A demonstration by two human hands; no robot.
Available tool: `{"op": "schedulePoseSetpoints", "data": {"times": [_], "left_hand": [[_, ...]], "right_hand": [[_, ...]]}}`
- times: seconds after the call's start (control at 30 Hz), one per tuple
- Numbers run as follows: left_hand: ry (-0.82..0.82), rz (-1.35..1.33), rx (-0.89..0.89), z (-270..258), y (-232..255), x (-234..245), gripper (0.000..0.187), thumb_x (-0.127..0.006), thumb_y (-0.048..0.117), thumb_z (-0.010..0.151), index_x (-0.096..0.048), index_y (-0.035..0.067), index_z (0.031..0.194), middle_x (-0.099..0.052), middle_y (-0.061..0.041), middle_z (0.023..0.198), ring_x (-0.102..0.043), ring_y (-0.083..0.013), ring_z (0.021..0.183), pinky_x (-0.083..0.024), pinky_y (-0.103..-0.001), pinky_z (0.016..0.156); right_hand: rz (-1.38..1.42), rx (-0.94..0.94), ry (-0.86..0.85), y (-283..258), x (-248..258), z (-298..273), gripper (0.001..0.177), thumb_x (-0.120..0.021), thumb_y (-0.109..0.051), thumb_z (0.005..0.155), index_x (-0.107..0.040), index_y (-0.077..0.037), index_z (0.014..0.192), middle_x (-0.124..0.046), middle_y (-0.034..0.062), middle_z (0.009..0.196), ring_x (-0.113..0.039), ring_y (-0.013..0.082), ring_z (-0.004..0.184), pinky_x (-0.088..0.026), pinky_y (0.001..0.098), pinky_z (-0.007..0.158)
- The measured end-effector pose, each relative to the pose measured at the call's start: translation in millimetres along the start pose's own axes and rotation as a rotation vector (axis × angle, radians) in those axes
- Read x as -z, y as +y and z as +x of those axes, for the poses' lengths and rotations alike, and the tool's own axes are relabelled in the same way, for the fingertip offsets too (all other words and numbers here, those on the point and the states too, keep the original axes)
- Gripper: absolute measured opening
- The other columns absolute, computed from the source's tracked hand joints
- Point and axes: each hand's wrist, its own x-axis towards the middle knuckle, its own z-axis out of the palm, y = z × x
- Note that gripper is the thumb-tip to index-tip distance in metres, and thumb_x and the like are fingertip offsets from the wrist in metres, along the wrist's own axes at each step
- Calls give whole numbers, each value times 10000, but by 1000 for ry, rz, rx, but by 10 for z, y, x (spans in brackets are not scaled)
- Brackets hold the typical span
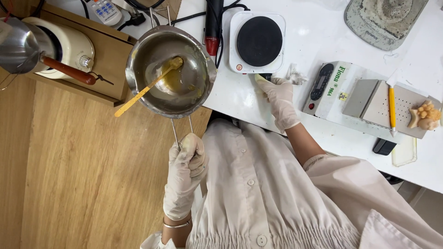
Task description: Cleaning a melting pot, using a heat gun on melted wax, and filling a flower-shaped mold with wax.
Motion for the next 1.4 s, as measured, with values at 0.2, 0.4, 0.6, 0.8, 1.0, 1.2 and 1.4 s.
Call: {"op": "schedulePoseSetpoints", "data": {"times": [0.2,0.4,0.6,0.8,1.0,1.2,1.4], "left_hand": [[99,97,92,78,19,-67,354,-613,317,1026,-528,56,802,-318,84,545,-234,-12,419,-154,-221,354],[-21,183,134,409,-102,-77,333,-560,289,1057,-547,67,809,-335,96,545,-250,-5,408,-181,-214,344],[-26,409,259,1122,-321,-222,321,-551,306,1040,-563,82,812,-370,102,550,-276,-4,422,-185,-209,365],[-98,451,285,1619,-665,-255,317,-558,285,1034,-536,109,771,-370,97,552,-274,-7,429,-195,-222,381],[-116,401,323,1635,-663,-413,366,-559,335,1039,-518,119,747,-359,101,536,-252,-7,410,-182,-223,371],[-84,377,345,1648,-731,-365,308,-541,274,1019,-518,111,759,-352,103,541,-238,-6,416,-179,-223,376],[-93,338,342,1658,-757,-306,308,-536,257,1035,-533,99,771,-353,103,550,-240,2,431,-181,-217,389]], "right_hand": [[-330,307,285,28,-116,-156,471,-884,-372,809,-608,3,885,-674,61,765,-599,149,669,-509,288,631],[-646,324,107,-142,325,-432,488,-794,-439,881,-621,-2,1013,-637,94,746,-601,197,651,-508,358,634],[37,475,43,-588,689,-990,514,-720,-391,1019,-606,41,1273,-673,12,966,-562,32,711,-500,199,640],[-796,1062,114,-1252,359,-1020,1021,-846,-529,910,-309,37,1567,-708,142,926,-606,186,619,-512,312,532],[-1151,1048,-26,-1478,-150,-503,882,-749,-504,900,-372,-9,1524,-629,94,655,-661,272,586,-500,401,479],[-1020,1366,-61,-1392,-112,-119,136,-704,-156,990,-661,-76,1091,-691,75,850,-668,225,700,-544,378,595],[-648,776,67,-1394,666,-253,216,-634,-236,1111,-641,-30,1046,-709,68,867,-651,113,690,-560,265,602]]}}
